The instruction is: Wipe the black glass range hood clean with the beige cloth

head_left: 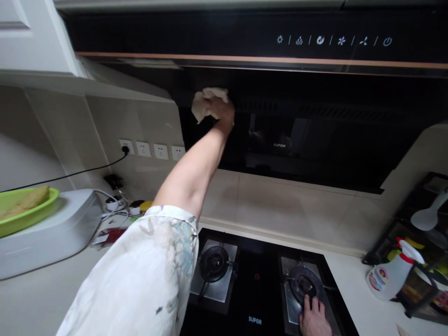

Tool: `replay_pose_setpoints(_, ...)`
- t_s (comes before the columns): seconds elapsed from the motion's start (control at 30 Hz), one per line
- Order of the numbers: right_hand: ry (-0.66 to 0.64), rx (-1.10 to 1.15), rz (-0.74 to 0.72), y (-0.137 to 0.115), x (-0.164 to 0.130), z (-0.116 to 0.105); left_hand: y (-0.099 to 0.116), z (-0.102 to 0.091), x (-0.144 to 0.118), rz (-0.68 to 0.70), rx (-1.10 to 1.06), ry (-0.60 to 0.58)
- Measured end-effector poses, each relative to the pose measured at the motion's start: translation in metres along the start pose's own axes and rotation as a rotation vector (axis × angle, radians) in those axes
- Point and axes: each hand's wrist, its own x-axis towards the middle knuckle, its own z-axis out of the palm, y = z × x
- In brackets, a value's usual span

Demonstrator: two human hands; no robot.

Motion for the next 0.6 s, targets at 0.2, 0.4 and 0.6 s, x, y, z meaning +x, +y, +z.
replay_pose_setpoints(0.2,0.001,0.005,0.015,0.004,-0.002,0.004,0.056,0.055,-0.094,0.322,0.063,0.014)
replay_pose_setpoints(0.4,0.008,-0.041,-0.003,0.005,-0.005,-0.005,0.008,0.058,-0.108,0.706,0.097,-0.201)
replay_pose_setpoints(0.6,-0.008,-0.044,-0.012,0.007,-0.004,-0.007,-0.030,0.027,-0.074,0.497,-0.030,-0.123)
